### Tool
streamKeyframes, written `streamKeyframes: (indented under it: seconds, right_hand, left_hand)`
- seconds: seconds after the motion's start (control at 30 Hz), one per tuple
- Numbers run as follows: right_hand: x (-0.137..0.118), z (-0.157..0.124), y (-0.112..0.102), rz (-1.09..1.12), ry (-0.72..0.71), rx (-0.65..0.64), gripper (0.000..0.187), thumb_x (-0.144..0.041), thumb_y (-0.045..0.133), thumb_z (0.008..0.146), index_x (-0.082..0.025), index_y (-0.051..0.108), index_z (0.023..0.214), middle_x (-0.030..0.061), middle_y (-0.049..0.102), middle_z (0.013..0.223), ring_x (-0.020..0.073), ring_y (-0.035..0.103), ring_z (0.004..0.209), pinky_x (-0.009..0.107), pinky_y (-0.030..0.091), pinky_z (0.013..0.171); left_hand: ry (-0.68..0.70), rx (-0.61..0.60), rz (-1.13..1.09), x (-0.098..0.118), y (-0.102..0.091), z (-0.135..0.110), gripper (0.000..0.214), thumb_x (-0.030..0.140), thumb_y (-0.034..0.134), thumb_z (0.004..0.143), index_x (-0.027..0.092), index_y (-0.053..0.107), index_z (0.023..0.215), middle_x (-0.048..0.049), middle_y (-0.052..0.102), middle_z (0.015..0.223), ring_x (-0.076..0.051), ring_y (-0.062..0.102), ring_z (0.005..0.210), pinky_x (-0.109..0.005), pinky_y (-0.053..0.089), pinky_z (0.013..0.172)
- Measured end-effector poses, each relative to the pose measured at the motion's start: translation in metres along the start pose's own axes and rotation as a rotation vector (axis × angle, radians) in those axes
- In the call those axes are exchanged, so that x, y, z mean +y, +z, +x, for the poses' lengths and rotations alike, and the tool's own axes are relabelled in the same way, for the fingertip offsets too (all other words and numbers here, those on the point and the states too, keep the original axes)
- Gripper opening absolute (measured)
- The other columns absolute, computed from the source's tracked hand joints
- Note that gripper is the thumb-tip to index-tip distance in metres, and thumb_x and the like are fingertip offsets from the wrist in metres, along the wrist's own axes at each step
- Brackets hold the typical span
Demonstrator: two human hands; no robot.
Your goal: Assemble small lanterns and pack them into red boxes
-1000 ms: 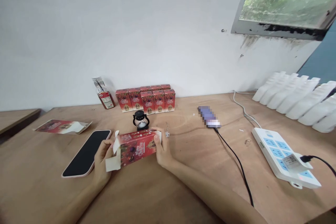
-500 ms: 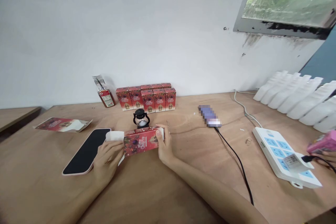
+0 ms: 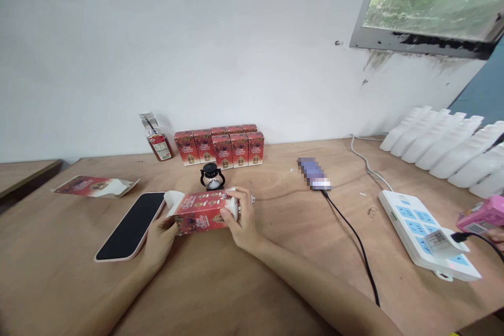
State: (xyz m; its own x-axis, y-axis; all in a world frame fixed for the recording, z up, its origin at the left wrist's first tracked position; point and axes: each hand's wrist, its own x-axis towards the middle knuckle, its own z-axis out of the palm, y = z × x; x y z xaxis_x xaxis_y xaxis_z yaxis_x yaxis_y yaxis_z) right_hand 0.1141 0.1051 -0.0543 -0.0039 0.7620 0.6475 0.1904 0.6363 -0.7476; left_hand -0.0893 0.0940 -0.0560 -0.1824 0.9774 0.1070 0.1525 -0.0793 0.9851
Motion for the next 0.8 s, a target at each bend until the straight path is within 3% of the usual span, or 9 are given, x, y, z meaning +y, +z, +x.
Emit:
streamKeyframes:
  seconds: [0.2,0.47,0.67,0.8]
  right_hand:
    - [-0.001,-0.002,-0.001,-0.024,-0.075,-0.066,0.036,-0.031,0.055,0.083,-0.024,0.045,0.116,0.0106,0.048,0.120,0.0252,0.046,0.120,0.044,0.038,0.099]
    - [-0.001,-0.004,-0.001,-0.036,-0.113,-0.063,0.044,-0.029,0.059,0.080,-0.024,0.043,0.120,0.0119,0.044,0.127,0.0257,0.044,0.123,0.044,0.037,0.101]
    - [0.002,-0.004,0.000,0.034,-0.008,-0.092,0.044,-0.031,0.061,0.080,-0.023,0.043,0.120,0.0118,0.048,0.130,0.0259,0.045,0.124,0.045,0.035,0.104]
    - [0.007,-0.007,0.003,0.142,0.103,-0.103,0.054,-0.036,0.067,0.077,-0.024,0.041,0.123,0.0102,0.054,0.121,0.0246,0.053,0.113,0.042,0.044,0.096]
  left_hand:
    - [0.061,-0.005,-0.014,0.005,0.001,-0.001,0.052,0.044,0.074,0.056,0.013,0.069,0.098,-0.0099,0.071,0.091,-0.030,0.065,0.087,-0.039,0.052,0.080]
    - [0.084,-0.039,0.010,0.014,0.001,-0.003,0.046,0.040,0.077,0.053,0.014,0.070,0.090,-0.0092,0.072,0.090,-0.029,0.065,0.085,-0.041,0.052,0.083]
    - [0.071,0.000,0.028,0.017,-0.002,0.001,0.042,0.034,0.075,0.051,0.013,0.069,0.087,-0.0095,0.072,0.089,-0.031,0.064,0.089,-0.040,0.052,0.081]
    - [0.115,0.009,0.046,0.045,-0.020,0.014,0.045,0.032,0.071,0.053,0.013,0.070,0.093,-0.0087,0.071,0.090,-0.030,0.063,0.090,-0.040,0.051,0.082]
